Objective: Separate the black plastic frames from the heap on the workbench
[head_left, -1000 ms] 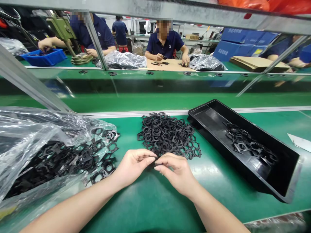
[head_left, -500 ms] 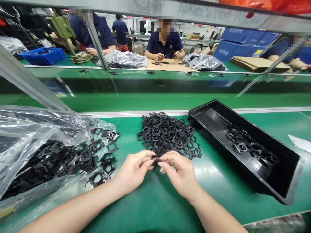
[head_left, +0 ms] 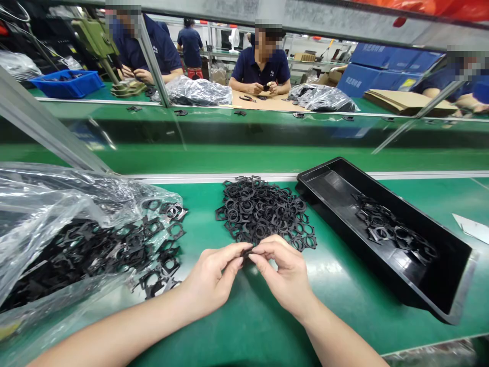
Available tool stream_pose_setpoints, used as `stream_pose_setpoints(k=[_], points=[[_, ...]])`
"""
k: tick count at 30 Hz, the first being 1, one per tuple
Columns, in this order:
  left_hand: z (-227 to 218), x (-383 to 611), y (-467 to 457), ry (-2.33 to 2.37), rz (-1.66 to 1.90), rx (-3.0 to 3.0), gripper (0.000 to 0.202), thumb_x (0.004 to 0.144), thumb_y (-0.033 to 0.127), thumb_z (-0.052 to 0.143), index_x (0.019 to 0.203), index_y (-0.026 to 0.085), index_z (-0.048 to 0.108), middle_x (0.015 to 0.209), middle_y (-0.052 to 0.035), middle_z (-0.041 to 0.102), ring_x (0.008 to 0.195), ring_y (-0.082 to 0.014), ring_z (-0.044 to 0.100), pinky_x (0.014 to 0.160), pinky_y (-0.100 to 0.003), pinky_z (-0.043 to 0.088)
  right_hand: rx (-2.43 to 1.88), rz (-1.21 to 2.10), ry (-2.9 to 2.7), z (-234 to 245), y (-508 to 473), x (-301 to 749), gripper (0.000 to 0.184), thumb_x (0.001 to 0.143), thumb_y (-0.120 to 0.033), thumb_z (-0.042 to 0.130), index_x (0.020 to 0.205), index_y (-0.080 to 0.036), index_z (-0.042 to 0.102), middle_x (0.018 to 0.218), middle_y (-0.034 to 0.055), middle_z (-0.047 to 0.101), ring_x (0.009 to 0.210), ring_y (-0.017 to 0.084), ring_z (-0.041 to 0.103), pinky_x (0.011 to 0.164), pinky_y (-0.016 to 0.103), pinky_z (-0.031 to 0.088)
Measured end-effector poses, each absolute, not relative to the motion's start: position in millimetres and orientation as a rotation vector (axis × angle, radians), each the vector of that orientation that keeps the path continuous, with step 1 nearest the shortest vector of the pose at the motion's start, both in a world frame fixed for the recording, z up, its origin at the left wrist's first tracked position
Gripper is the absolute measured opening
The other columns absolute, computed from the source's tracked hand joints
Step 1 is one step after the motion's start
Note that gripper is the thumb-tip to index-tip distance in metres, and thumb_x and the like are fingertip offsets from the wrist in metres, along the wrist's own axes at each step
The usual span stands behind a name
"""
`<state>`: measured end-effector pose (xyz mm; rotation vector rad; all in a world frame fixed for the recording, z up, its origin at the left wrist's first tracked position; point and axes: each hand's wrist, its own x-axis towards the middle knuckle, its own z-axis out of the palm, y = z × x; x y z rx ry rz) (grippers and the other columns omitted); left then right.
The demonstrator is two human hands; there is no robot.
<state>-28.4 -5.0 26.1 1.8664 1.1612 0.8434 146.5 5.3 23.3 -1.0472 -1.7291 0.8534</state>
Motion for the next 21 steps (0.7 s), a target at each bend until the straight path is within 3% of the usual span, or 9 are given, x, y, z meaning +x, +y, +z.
stream_pose_setpoints(k=[7, 10, 15, 21], points=[[32, -27, -5, 1.072, 0.883, 1.934, 0.035, 0.088, 0.016, 0.045, 0.120, 0.019, 0.056, 0.105, -0.0092, 0.068, 0.089, -0.0188, 0.066, 0.080, -0.027, 0.051, -1.054, 0.887, -1.714, 26, 4, 146, 0.007, 0.082, -0.015, 0.058, 0.082, -0.021, 0.062, 0.075, 0.0018, 0.056, 0.065, 0.013, 0.055, 0.059, 0.026, 0.047], [34, -27, -5, 1.024, 0.894, 1.872, 0.033, 0.087, 0.016, 0.048, 0.119, 0.018, 0.056, 0.102, -0.0091, 0.069, 0.080, -0.0167, 0.067, 0.073, -0.025, 0.053, -1.046, 0.889, -1.724, 26, 3, 146, 0.007, 0.082, -0.014, 0.058, 0.082, -0.021, 0.061, 0.075, 0.0017, 0.056, 0.066, 0.013, 0.055, 0.059, 0.026, 0.047], [26, -30, -2, 1.114, 0.930, 1.971, 0.021, 0.086, 0.019, 0.052, 0.103, 0.017, 0.064, 0.080, -0.0055, 0.071, 0.066, -0.0155, 0.066, 0.063, -0.024, 0.051, -1.020, 0.832, -1.777, 25, 0, 145, 0.009, 0.081, -0.013, 0.058, 0.084, -0.021, 0.061, 0.074, 0.0012, 0.057, 0.067, 0.014, 0.056, 0.061, 0.027, 0.047], [21, -32, 0, 1.185, 1.011, 2.105, 0.022, 0.087, 0.015, 0.050, 0.104, 0.017, 0.064, 0.083, -0.0058, 0.073, 0.068, -0.0156, 0.068, 0.064, -0.023, 0.052, -1.053, 0.858, -1.722, 23, 1, 147, 0.007, 0.081, -0.014, 0.059, 0.086, -0.019, 0.060, 0.079, 0.0023, 0.057, 0.066, 0.013, 0.055, 0.059, 0.025, 0.048]])
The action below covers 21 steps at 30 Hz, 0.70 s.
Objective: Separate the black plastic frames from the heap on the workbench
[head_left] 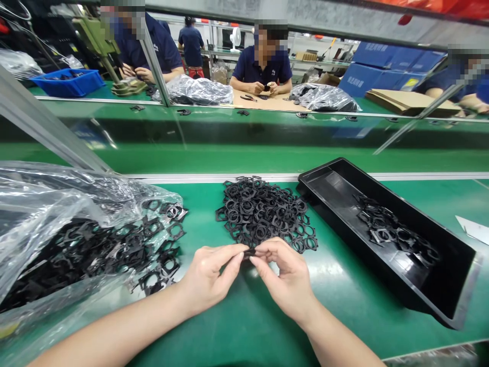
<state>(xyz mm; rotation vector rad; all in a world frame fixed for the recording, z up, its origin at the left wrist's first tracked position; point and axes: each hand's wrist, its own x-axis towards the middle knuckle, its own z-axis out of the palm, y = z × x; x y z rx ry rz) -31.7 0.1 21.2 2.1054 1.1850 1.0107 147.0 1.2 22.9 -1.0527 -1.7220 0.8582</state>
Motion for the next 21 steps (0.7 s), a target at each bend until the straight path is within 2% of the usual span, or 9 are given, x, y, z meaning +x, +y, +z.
stream_pose_setpoints(k=[5, 13, 17, 21], points=[[20.3, -30.0, 0.2, 1.126, 1.219, 2.135, 0.024, 0.086, 0.012, 0.051, 0.106, 0.016, 0.064, 0.082, -0.0042, 0.074, 0.066, -0.0129, 0.068, 0.062, -0.020, 0.052, -1.024, 0.807, -1.758, 26.2, 2.8, 147.7, 0.008, 0.082, -0.012, 0.057, 0.080, -0.019, 0.061, 0.074, 0.0017, 0.057, 0.065, 0.013, 0.055, 0.059, 0.026, 0.046], [20.7, -29.7, -0.7, 1.063, 1.202, 2.145, 0.028, 0.086, 0.009, 0.051, 0.110, 0.016, 0.062, 0.087, -0.0045, 0.074, 0.073, -0.0117, 0.069, 0.066, -0.017, 0.052, -0.968, 0.715, -1.767, 23.0, 1.6, 147.3, 0.014, 0.081, -0.007, 0.056, 0.086, -0.019, 0.061, 0.077, 0.0020, 0.056, 0.065, 0.012, 0.054, 0.060, 0.026, 0.045], [19.0, -29.9, 1.6, 1.035, 1.196, 2.158, 0.028, 0.085, 0.008, 0.050, 0.110, 0.015, 0.062, 0.085, -0.0052, 0.073, 0.070, -0.0124, 0.069, 0.064, -0.019, 0.052, -1.021, 0.782, -1.738, 25.1, 2.7, 146.6, 0.010, 0.080, -0.009, 0.057, 0.083, -0.018, 0.060, 0.078, 0.0022, 0.056, 0.067, 0.013, 0.054, 0.061, 0.026, 0.046], [15.6, -30.7, 2.2, 0.983, 1.188, 2.161, 0.028, 0.085, 0.006, 0.049, 0.108, 0.016, 0.061, 0.085, -0.0058, 0.073, 0.072, -0.0132, 0.068, 0.065, -0.020, 0.052, -1.037, 0.982, -1.686, 26.2, 4.5, 147.5, 0.010, 0.082, -0.013, 0.057, 0.089, -0.018, 0.062, 0.087, 0.0049, 0.060, 0.074, 0.015, 0.058, 0.064, 0.026, 0.049]])
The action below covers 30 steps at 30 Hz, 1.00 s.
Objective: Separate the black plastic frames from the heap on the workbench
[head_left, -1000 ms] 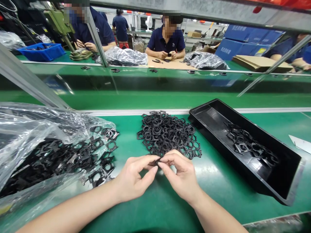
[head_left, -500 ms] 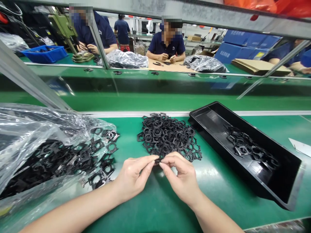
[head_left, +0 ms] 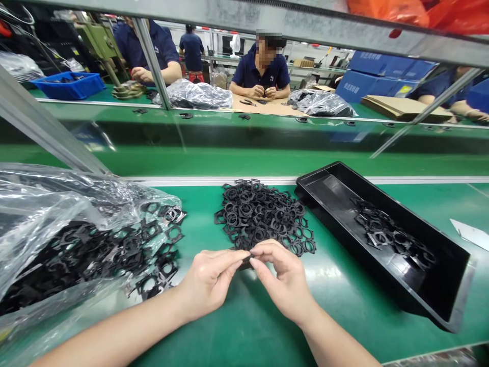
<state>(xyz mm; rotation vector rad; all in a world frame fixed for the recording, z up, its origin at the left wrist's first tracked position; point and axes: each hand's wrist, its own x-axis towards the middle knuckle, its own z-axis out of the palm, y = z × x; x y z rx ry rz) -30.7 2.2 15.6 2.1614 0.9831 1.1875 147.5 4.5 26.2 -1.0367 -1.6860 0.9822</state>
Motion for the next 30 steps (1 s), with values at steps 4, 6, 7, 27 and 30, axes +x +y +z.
stream_pose_setpoints(k=[4, 6, 7, 27, 30], points=[[19, -31, 0, 1.056, 1.105, 2.119, 0.025, 0.087, 0.009, 0.047, 0.107, 0.019, 0.058, 0.084, -0.0027, 0.071, 0.069, -0.0111, 0.067, 0.063, -0.018, 0.050, -1.034, 1.043, -1.692, 25, 8, 150, 0.006, 0.082, -0.015, 0.058, 0.080, -0.018, 0.063, 0.077, 0.0031, 0.061, 0.071, 0.014, 0.058, 0.065, 0.027, 0.047], [24, -31, -1, 1.132, 1.007, 2.042, 0.020, 0.088, 0.012, 0.045, 0.104, 0.020, 0.055, 0.082, -0.0010, 0.070, 0.066, -0.0103, 0.066, 0.060, -0.018, 0.048, -1.037, 1.028, -1.706, 26, 9, 151, 0.008, 0.082, -0.014, 0.058, 0.077, -0.017, 0.063, 0.074, 0.0027, 0.061, 0.069, 0.014, 0.057, 0.064, 0.027, 0.046], [26, -31, -1, 1.168, 0.959, 2.002, 0.017, 0.089, 0.013, 0.044, 0.100, 0.020, 0.054, 0.080, -0.0003, 0.070, 0.065, -0.0103, 0.065, 0.059, -0.018, 0.048, -1.036, 1.023, -1.716, 26, 9, 151, 0.009, 0.082, -0.014, 0.057, 0.077, -0.017, 0.064, 0.073, 0.0027, 0.061, 0.068, 0.014, 0.057, 0.064, 0.027, 0.046], [27, -39, 10, 1.058, 0.659, 2.036, 0.027, 0.081, 0.004, 0.037, 0.088, 0.017, 0.059, 0.069, -0.0009, 0.065, 0.060, -0.0116, 0.059, 0.058, -0.020, 0.044, -1.134, 0.981, -1.838, 23, 4, 143, 0.013, 0.074, -0.007, 0.053, 0.067, -0.017, 0.058, 0.065, 0.0005, 0.058, 0.061, 0.012, 0.054, 0.059, 0.024, 0.042], [25, -38, 10, 1.068, 0.683, 2.020, 0.030, 0.075, 0.000, 0.039, 0.083, 0.017, 0.062, 0.067, -0.0002, 0.065, 0.058, -0.0115, 0.060, 0.056, -0.019, 0.045, -1.166, 1.020, -1.828, 23, 4, 141, 0.013, 0.075, -0.009, 0.054, 0.065, -0.017, 0.058, 0.064, 0.0006, 0.058, 0.060, 0.013, 0.053, 0.057, 0.024, 0.042]])
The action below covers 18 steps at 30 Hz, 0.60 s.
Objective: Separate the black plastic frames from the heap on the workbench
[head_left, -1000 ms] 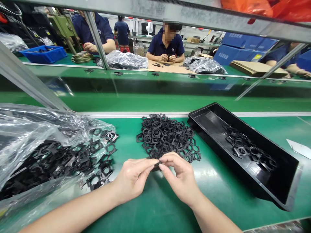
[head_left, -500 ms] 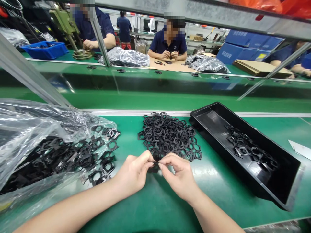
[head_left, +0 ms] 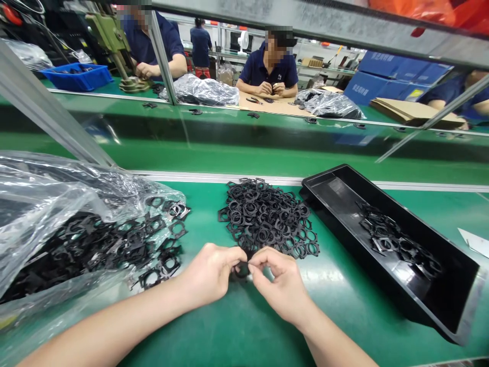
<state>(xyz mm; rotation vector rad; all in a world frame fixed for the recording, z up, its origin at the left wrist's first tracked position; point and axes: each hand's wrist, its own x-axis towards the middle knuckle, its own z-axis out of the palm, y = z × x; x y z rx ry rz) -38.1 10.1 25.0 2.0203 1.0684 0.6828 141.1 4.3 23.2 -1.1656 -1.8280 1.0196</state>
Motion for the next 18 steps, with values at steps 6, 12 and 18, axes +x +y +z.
stream_pose_setpoints(k=[6, 12, 18], points=[[23, -39, 10, 1.096, 0.874, 2.102, 0.027, 0.084, 0.005, 0.038, 0.092, 0.018, 0.061, 0.069, -0.0011, 0.068, 0.059, -0.0116, 0.063, 0.058, -0.019, 0.050, -1.154, 1.114, -1.684, 23, 7, 144, 0.007, 0.081, -0.021, 0.057, 0.078, -0.017, 0.062, 0.074, 0.0033, 0.061, 0.067, 0.014, 0.056, 0.063, 0.026, 0.047], [13, -47, 12, 0.988, 1.353, 2.632, 0.041, 0.077, -0.004, 0.044, 0.113, 0.011, 0.054, 0.108, -0.0180, 0.067, 0.103, -0.0211, 0.063, 0.084, -0.030, 0.054, -1.149, 1.697, -1.224, 18, 10, 140, 0.046, 0.083, -0.053, 0.052, 0.069, -0.011, 0.063, 0.061, 0.0053, 0.061, 0.053, 0.012, 0.057, 0.054, 0.025, 0.047], [11, -48, 9, 0.708, 1.183, 2.871, 0.038, 0.081, 0.004, 0.044, 0.118, 0.007, 0.054, 0.116, -0.0190, 0.063, 0.120, -0.0282, 0.049, 0.086, -0.035, 0.054, -0.879, 1.980, -0.842, 14, 13, 137, 0.038, 0.078, -0.048, 0.063, 0.071, -0.010, 0.064, 0.058, 0.0038, 0.061, 0.050, 0.010, 0.056, 0.051, 0.023, 0.046]])
